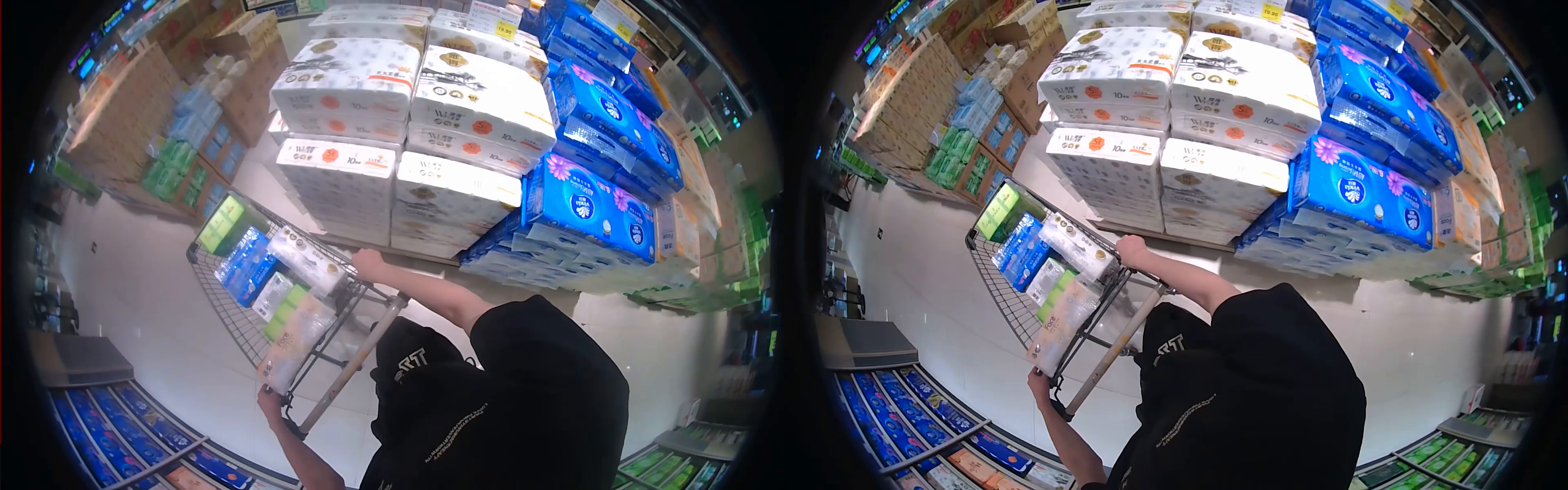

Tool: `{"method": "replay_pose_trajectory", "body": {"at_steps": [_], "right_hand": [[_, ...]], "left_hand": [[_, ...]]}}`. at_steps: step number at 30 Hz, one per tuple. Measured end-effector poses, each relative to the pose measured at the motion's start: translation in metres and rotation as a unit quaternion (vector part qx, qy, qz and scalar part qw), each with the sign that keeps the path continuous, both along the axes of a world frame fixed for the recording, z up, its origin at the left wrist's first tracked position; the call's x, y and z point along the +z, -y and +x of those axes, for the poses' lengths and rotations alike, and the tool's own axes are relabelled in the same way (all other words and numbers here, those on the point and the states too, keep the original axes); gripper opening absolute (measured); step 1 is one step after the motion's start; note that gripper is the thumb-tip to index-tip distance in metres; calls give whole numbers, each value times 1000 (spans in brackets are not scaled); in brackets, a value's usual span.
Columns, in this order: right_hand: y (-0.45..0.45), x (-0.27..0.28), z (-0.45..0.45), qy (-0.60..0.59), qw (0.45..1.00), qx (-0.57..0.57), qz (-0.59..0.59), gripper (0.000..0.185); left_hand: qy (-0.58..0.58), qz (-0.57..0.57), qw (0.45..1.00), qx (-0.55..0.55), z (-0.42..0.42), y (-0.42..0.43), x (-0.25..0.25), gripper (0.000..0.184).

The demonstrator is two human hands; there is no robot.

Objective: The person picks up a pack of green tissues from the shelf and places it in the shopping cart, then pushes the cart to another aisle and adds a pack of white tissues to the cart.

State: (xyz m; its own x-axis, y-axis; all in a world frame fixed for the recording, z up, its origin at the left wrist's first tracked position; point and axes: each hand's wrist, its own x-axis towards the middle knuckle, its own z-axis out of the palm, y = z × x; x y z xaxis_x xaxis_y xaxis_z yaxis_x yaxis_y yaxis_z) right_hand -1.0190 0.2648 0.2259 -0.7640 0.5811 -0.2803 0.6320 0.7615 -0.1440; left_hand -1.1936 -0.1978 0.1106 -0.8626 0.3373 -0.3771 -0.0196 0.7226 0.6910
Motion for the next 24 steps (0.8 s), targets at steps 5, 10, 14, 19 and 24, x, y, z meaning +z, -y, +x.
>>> {"method": "replay_pose_trajectory", "body": {"at_steps": [5,10,14,19,24], "right_hand": [[-6,-4,-31,-15,1000,-13,-8,19],[-11,-3,-61,-35,999,-29,-1,18],[-14,0,-82,-24,999,-34,-17,18],[-22,-8,-107,-51,998,-40,-25,21],[-27,-2,-133,-39,996,-57,-48,25]], "left_hand": [[-28,-25,999,-32,-45,-9,5,47],[-42,-41,997,-41,-92,-13,-11,38],[-90,-81,989,-88,-129,-21,-16,37],[-96,-86,987,-93,-161,-33,3,37],[-77,-89,987,-110,-204,-41,7,39]]}}
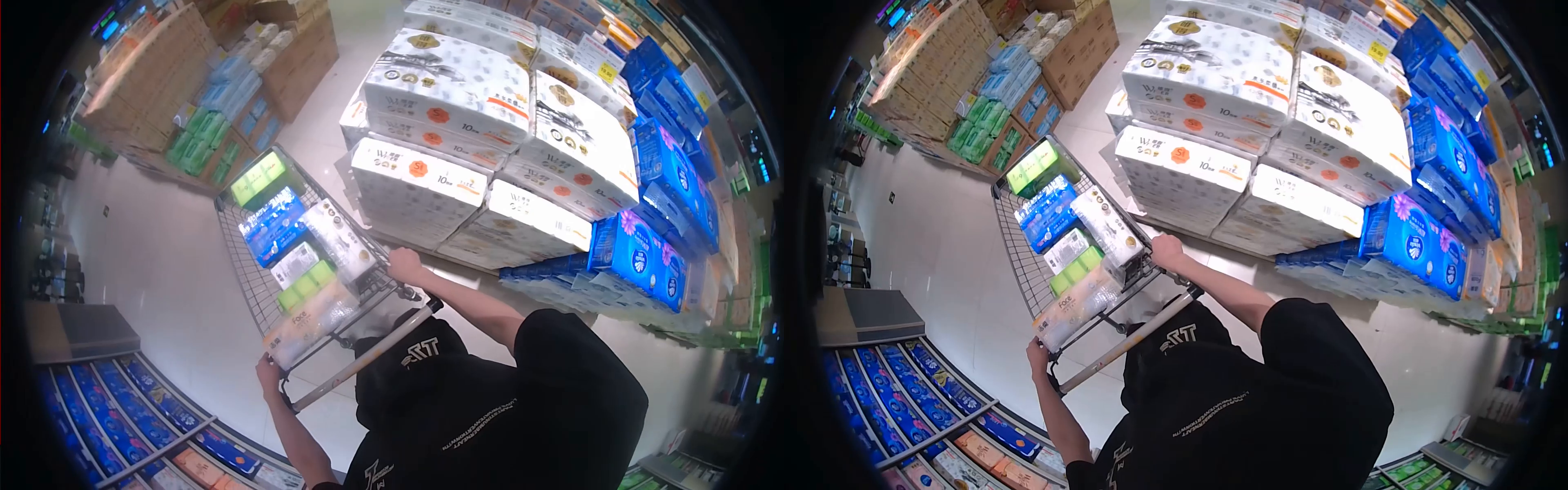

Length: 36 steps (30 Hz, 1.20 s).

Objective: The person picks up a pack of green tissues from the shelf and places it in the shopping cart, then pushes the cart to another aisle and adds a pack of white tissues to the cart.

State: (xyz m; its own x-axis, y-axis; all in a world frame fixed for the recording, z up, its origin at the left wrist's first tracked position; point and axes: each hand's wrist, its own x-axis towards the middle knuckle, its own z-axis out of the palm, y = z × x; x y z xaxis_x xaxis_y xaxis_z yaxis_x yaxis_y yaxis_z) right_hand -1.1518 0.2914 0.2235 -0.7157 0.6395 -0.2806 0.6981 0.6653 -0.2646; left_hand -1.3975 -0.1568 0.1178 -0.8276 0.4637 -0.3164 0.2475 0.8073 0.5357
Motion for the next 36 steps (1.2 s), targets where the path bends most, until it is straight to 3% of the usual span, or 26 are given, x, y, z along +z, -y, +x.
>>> {"method": "replay_pose_trajectory", "body": {"at_steps": [18,25,33,36], "right_hand": [[2,13,-122,-84,992,-89,-41,35],[-8,1,-173,-69,989,-123,-45,31],[-5,5,-229,-77,979,-180,-52,28],[-20,16,-245,-96,975,-193,-49,26]], "left_hand": [[-23,-7,998,-63,-199,-63,40,39],[-22,-12,989,-143,-293,-89,35,38],[57,23,982,-177,-383,-119,71,38],[27,4,975,-219,-419,-144,57,36]]}}
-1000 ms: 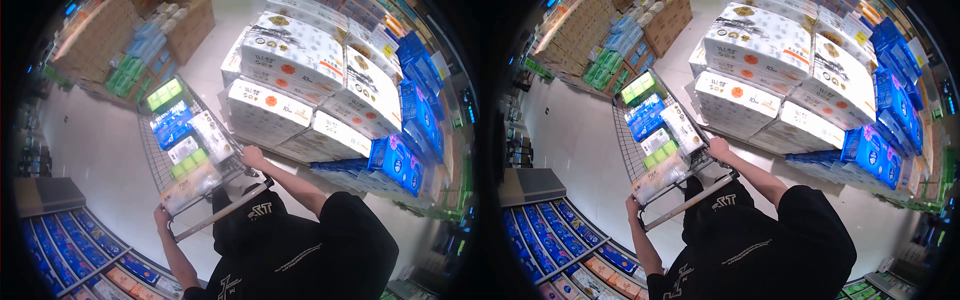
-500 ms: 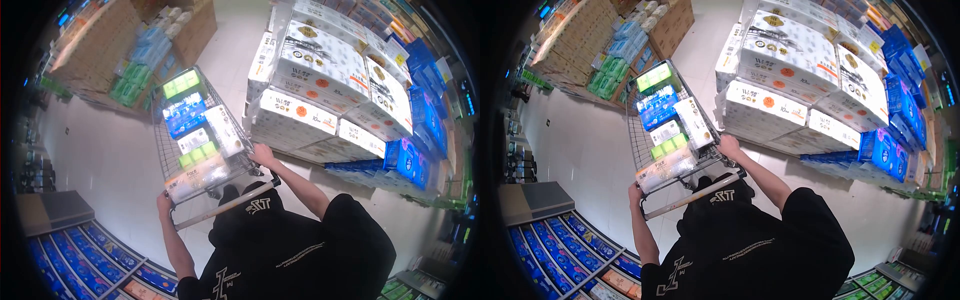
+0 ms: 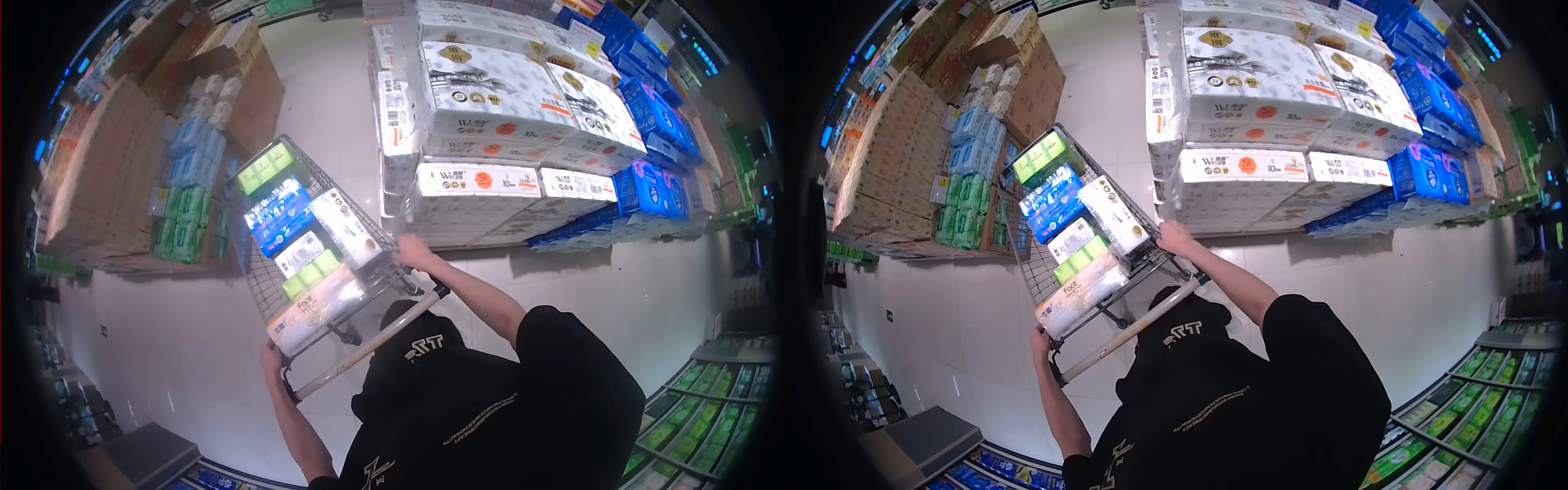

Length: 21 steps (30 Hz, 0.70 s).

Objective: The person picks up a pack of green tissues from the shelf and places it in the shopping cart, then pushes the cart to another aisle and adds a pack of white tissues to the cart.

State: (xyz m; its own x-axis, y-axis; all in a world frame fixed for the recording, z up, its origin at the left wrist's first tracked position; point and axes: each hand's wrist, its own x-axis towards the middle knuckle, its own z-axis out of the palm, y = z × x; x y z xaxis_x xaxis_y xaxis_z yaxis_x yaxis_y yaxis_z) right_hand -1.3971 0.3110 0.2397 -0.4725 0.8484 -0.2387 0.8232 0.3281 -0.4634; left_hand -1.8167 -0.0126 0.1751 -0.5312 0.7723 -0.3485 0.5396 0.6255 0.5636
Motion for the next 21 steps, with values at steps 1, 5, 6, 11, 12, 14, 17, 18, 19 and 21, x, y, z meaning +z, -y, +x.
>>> {"method": "replay_pose_trajectory", "body": {"at_steps": [1,5,6,11,12,14,17,18,19,21], "right_hand": [[-4,4,-7,12,999,-26,-36,25],[-15,15,-29,41,996,-43,-63,24],[-21,17,-34,49,997,-41,-46,24],[-37,24,-58,73,994,-61,-47,22],[-43,21,-61,78,995,-63,-30,21],[-55,15,-67,81,994,-75,-11,20],[-67,5,-78,89,990,-106,-24,19],[-58,1,-81,88,990,-107,-32,19],[-63,-1,-84,86,990,-112,-25,19],[-68,8,-88,83,988,-127,-33,19]], "left_hand": [[-4,-9,1000,5,-9,-8,-2,36],[19,-38,999,1,-36,-32,21,36],[5,-39,999,-13,-45,-42,20,36],[27,-58,998,-17,-72,-77,40,33],[28,-60,998,-24,-79,-86,40,33],[9,-75,996,-47,-94,-109,39,32],[-32,-94,993,-68,-116,-134,32,33],[-38,-108,990,-78,-125,-124,35,33],[-57,-116,988,-85,-135,-131,25,33],[-48,-137,985,-92,-138,-158,42,34]]}}
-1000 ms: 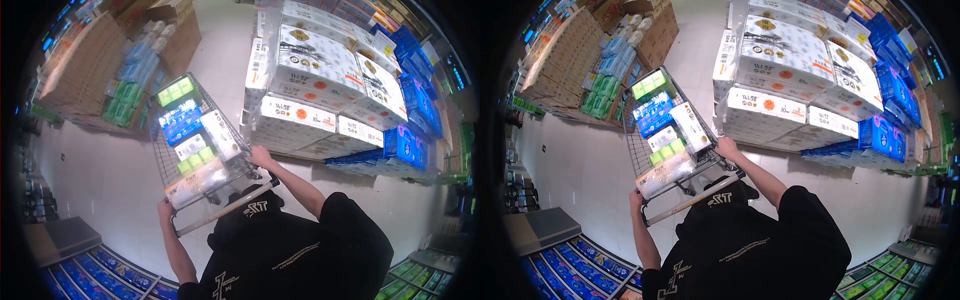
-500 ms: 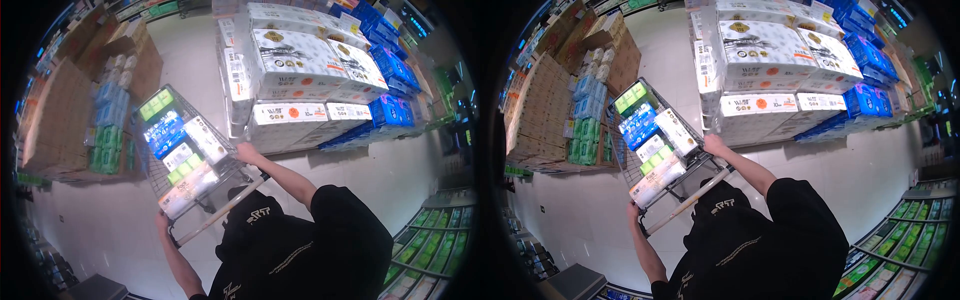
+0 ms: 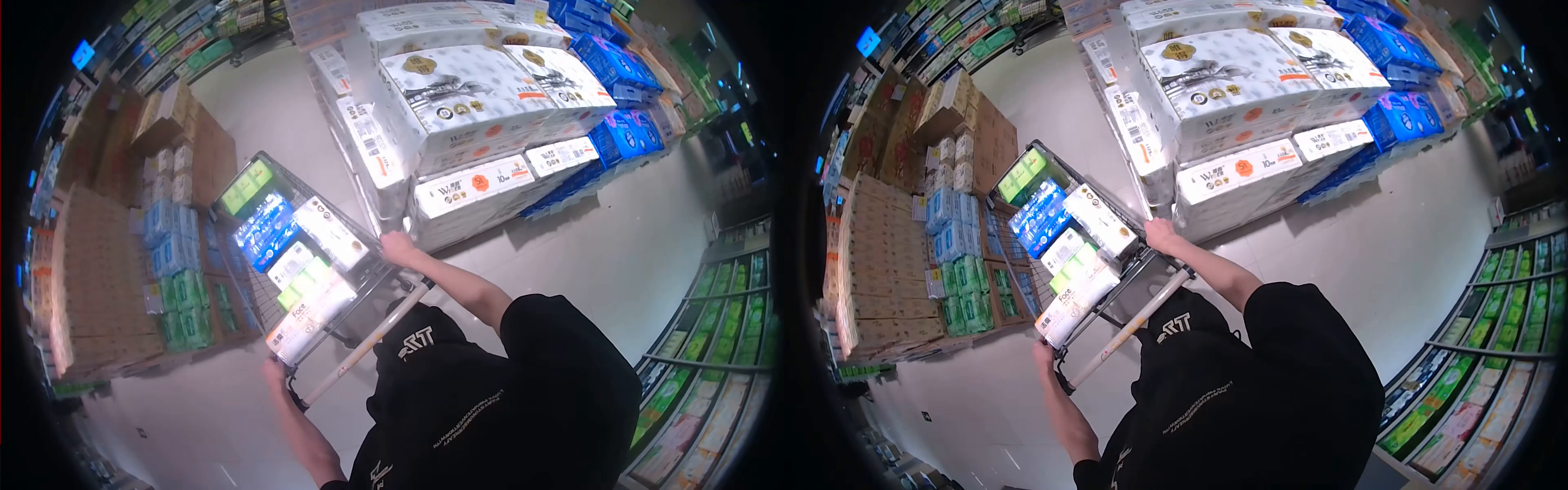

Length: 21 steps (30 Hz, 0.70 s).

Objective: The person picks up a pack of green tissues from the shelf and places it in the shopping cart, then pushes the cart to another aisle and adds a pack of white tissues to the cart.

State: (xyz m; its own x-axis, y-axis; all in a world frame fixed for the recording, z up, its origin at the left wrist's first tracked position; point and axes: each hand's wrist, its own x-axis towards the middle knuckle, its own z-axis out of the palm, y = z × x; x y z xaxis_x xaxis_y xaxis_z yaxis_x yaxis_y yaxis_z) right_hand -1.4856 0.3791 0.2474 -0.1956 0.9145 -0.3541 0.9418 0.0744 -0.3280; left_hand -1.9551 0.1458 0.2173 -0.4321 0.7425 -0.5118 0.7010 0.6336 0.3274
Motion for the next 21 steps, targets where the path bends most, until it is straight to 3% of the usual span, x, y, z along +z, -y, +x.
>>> {"method": "replay_pose_trajectory", "body": {"at_steps": [3,9,14,17,21], "right_hand": [[-9,3,-7,-3,1000,-19,-5,19],[-22,-1,-27,-17,999,-38,-25,22],[-19,-8,-48,-15,995,-97,-29,23],[-21,-7,-58,-21,994,-102,-15,22],[-20,-19,-77,-29,991,-133,2,19]], "left_hand": [[70,19,997,-3,-16,-25,-2,35],[-20,-6,997,-72,-45,-69,1,33],[-4,18,998,-52,-60,-107,13,38],[-52,6,992,-116,-81,-129,5,37],[-17,26,992,-123,-103,-155,-1,35]]}}
